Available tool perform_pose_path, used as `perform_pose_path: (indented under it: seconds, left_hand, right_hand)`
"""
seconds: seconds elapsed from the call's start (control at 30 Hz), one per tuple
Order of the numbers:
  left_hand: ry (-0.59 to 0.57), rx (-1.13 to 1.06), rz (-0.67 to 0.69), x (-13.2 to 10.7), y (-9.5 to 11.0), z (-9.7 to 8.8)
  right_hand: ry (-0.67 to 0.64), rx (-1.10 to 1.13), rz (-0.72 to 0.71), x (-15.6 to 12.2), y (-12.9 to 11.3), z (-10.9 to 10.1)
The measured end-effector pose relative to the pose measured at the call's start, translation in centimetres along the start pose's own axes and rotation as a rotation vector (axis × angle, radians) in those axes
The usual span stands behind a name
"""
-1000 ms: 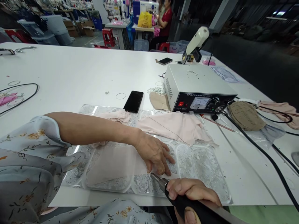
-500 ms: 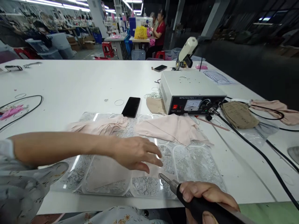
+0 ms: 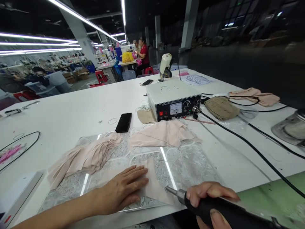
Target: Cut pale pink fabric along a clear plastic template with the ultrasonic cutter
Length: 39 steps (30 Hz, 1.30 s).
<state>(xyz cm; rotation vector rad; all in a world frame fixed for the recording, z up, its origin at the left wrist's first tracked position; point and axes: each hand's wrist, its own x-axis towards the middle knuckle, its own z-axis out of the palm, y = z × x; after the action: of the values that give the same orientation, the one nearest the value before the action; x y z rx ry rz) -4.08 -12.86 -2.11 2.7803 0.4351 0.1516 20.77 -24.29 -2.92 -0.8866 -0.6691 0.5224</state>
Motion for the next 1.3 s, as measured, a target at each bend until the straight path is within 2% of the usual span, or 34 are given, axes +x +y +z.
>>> perform_pose_path:
  seconds: [0.1, 0.2, 0.4, 0.97, 1.3]
  left_hand:
    - [-0.011, 0.022, 0.039, 0.1, -0.1, -0.3]
    - [-0.04, 0.041, 0.059, 0.1, -0.4, -0.4]
    - [-0.058, 0.04, 0.071, 0.0, -1.1, -0.4]
    - [-0.043, 0.024, 0.069, 0.9, -2.1, -1.0]
    - [-0.02, 0.012, 0.076, 1.4, -1.8, -0.9]
  right_hand:
    - [0.019, 0.043, 0.017, 1.3, 0.2, 1.4]
    - [0.071, 0.165, 0.025, 2.3, 1.4, 2.5]
    - [0.094, 0.254, 0.081, 2.7, 3.2, 3.6]
    - [0.071, 0.301, 0.11, 3.4, 4.2, 4.0]
    - [0.009, 0.361, 0.176, 2.9, 3.0, 3.9]
